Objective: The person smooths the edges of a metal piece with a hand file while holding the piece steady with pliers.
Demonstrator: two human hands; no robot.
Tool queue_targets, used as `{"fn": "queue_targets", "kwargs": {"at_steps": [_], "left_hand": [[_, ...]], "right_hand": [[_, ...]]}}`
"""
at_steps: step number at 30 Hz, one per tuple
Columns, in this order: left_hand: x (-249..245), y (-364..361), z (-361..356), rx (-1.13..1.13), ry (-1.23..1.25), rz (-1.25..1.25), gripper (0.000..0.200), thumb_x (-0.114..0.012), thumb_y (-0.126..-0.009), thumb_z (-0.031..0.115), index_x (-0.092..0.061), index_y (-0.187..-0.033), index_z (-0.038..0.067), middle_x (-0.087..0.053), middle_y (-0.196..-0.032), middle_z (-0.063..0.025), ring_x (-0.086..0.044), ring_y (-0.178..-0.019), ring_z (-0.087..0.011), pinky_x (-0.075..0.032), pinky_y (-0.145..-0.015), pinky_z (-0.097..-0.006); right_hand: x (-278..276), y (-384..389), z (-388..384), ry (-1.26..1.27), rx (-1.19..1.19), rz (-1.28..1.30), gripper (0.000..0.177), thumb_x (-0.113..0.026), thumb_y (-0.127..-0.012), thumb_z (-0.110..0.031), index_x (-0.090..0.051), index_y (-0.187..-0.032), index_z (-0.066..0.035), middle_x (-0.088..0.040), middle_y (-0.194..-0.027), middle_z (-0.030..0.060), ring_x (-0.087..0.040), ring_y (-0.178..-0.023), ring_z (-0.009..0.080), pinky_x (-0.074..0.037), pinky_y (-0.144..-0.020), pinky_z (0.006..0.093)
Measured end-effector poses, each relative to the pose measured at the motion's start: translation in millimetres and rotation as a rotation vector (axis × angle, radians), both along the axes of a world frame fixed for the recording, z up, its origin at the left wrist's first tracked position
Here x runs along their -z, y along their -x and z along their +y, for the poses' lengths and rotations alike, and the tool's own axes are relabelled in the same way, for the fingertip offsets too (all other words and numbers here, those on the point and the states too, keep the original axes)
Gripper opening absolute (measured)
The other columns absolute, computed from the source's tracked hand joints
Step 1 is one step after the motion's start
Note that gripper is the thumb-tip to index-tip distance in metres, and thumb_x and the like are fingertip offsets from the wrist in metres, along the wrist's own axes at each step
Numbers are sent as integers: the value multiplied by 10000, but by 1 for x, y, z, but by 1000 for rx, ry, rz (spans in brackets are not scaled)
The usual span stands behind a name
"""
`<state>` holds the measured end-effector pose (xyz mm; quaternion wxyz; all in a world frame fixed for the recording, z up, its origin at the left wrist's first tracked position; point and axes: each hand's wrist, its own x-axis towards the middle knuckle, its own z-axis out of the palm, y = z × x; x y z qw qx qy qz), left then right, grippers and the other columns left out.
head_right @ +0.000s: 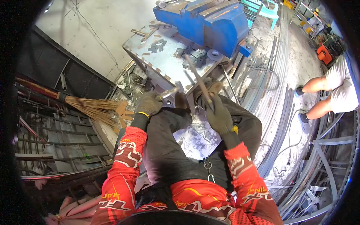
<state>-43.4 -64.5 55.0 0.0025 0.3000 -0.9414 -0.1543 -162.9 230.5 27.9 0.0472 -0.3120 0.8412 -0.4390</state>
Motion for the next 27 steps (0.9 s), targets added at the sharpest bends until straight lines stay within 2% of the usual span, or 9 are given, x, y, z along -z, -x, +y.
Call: {"fn": "queue_targets", "kwargs": {"at_steps": [2, 6, 10, 14, 15, 16, 18, 19, 27], "left_hand": [[1, 0, -7, -119, -88, 41, 316, -676, -832, 340, -758, -1035, 112, -739, -1057, -209, -697, -1027, -409, -546, -905, -504], [14, -6, -15, -130, -111, 281, 298, -708, -802, 298, -727, -1017, 92, -732, -968, -223, -694, -956, -437, -554, -839, -518], [2, -17, -2, -140, -141, 466, 284, -757, -780, 248, -716, -1011, 88, -719, -930, -225, -691, -910, -443, -549, -781, -507], [-16, -26, 10, -66, -210, 646, 302, -794, -780, 242, -688, -996, 60, -699, -901, -237, -675, -883, -455, -539, -762, -496], [-19, -27, 14, -43, -238, 659, 277, -802, -829, 237, -659, -960, 40, -704, -850, -163, -687, -787, -354, -539, -726, -440], [-22, -28, 22, -45, -236, 668, 277, -802, -829, 237, -659, -960, 40, -704, -850, -163, -687, -787, -354, -539, -726, -440], [-26, -25, 40, -145, -788, 839, 262, -805, -876, 226, -638, -964, 45, -672, -829, -54, -631, -732, -188, -522, -688, -365], [-31, -24, 49, -186, -918, 843, 243, -795, -902, 202, -622, -990, 56, -625, -825, 5, -560, -732, -94, -493, -658, -302], [-3, -51, 81, -386, -972, 685, 259, -795, -890, 209, -628, -1029, 66, -631, -815, -24, -582, -704, -119, -494, -628, -319]], "right_hand": [[17, -24, 48, -10, 68, -62, 601, -622, -921, -229, -453, -1478, -82, -675, -1159, 324, -643, -1096, 518, -527, -919, 547], [17, -37, 65, -131, 246, -193, 618, -660, -894, -221, -478, -1459, -50, -654, -1218, 338, -623, -1160, 510, -511, -971, 526], [46, -26, 57, 71, 206, -65, 590, -658, -891, -230, -507, -1428, -36, -658, -1201, 342, -627, -1145, 514, -509, -955, 539], [49, -27, 55, -40, 200, -99, 565, -665, -885, -267, -538, -1382, -27, -668, -1155, 344, -641, -1092, 523, -518, -918, 558], [48, -28, 55, -53, 197, -102, 565, -667, -883, -273, -540, -1376, -28, -670, -1148, 342, -643, -1082, 525, -519, -915, 562], [48, -29, 54, -66, 193, -106, 565, -669, -881, -279, -541, -1371, -29, -671, -1141, 341, -646, -1072, 527, -519, -912, 567], [51, -29, 54, -66, 198, -70, 556, -679, -871, -269, -561, -1352, -18, -683, -1112, 325, -662, -1053, 506, -529, -906, 543], [52, -29, 53, -70, 206, -46, 546, -689, -860, -258, -580, -1333, -6, -694, -1083, 309, -679, -1034, 485, -538, -899, 518], [38, -33, 57, -49, 162, -100, 602, -642, -870, -291, -543, -1381, 10, -656, -1195, 347, -630, -1133, 520, -505, -962, 557]]}}
